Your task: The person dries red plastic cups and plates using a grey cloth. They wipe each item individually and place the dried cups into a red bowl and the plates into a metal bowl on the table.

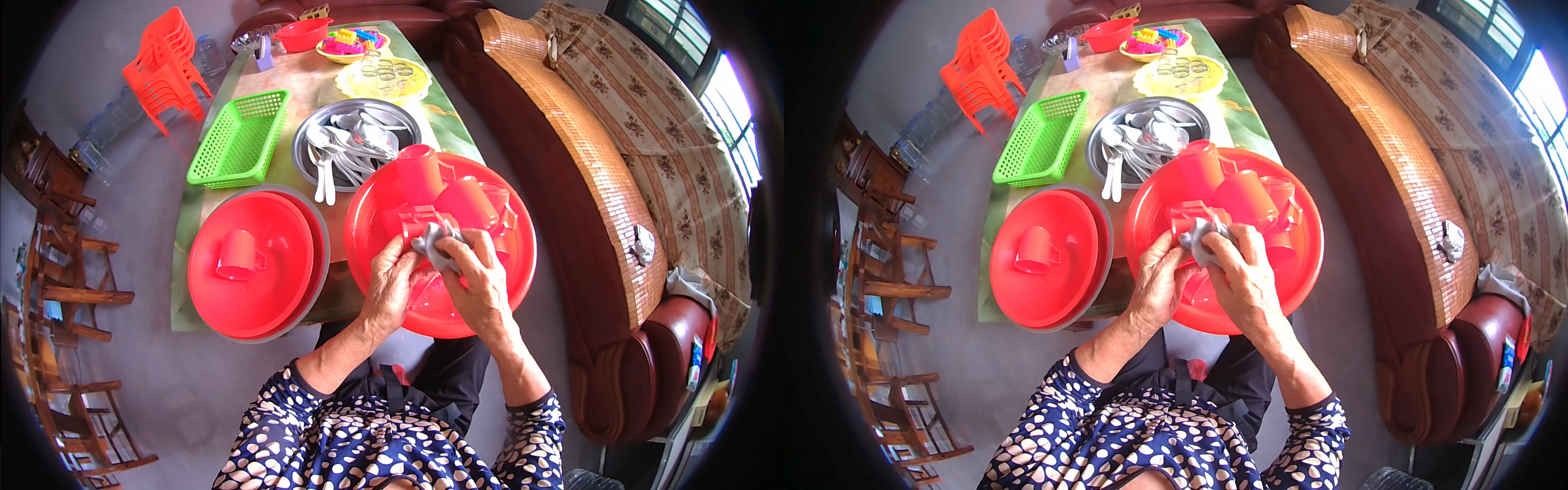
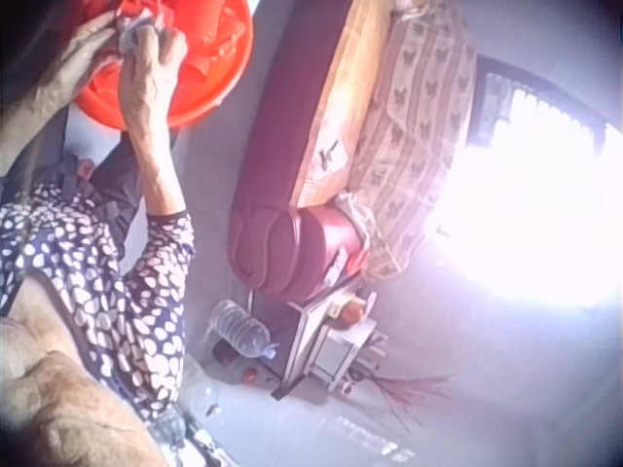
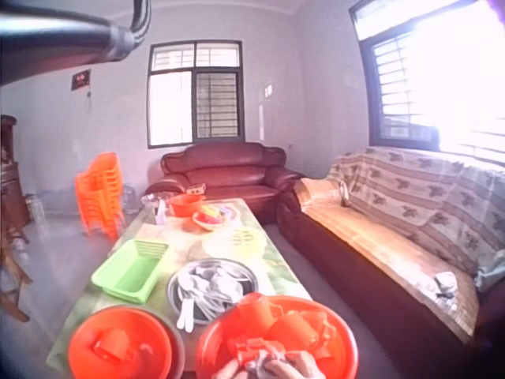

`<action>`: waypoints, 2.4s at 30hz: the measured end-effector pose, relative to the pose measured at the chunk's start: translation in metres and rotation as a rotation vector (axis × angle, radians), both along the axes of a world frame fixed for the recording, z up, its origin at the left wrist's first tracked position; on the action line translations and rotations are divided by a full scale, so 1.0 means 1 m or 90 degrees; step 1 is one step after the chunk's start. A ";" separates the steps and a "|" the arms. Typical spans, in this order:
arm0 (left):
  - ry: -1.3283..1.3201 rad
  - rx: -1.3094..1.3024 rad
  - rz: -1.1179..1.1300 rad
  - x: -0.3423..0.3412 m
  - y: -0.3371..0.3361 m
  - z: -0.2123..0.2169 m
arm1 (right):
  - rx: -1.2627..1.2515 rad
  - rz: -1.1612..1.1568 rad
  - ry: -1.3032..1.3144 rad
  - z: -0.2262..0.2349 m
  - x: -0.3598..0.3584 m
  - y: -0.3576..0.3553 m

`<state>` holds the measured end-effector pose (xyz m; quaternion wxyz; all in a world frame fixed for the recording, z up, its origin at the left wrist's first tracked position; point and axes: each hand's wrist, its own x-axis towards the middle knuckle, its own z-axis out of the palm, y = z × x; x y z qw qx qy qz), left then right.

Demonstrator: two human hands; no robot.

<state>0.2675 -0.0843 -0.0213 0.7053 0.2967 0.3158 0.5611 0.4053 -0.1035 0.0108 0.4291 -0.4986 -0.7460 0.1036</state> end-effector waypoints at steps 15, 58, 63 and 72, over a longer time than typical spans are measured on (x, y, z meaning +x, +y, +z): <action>0.301 0.245 0.090 -0.020 0.022 -0.008 | -0.294 0.034 -0.047 0.011 0.057 -0.004; 0.522 0.648 -0.012 -0.040 0.017 0.022 | 0.050 0.061 0.073 -0.021 0.031 -0.029; 0.183 0.274 -0.252 -0.057 0.017 0.016 | 0.097 0.038 0.094 -0.024 0.027 -0.032; 0.250 0.265 -0.183 -0.050 0.022 0.024 | 0.010 -0.042 0.161 -0.029 0.016 -0.019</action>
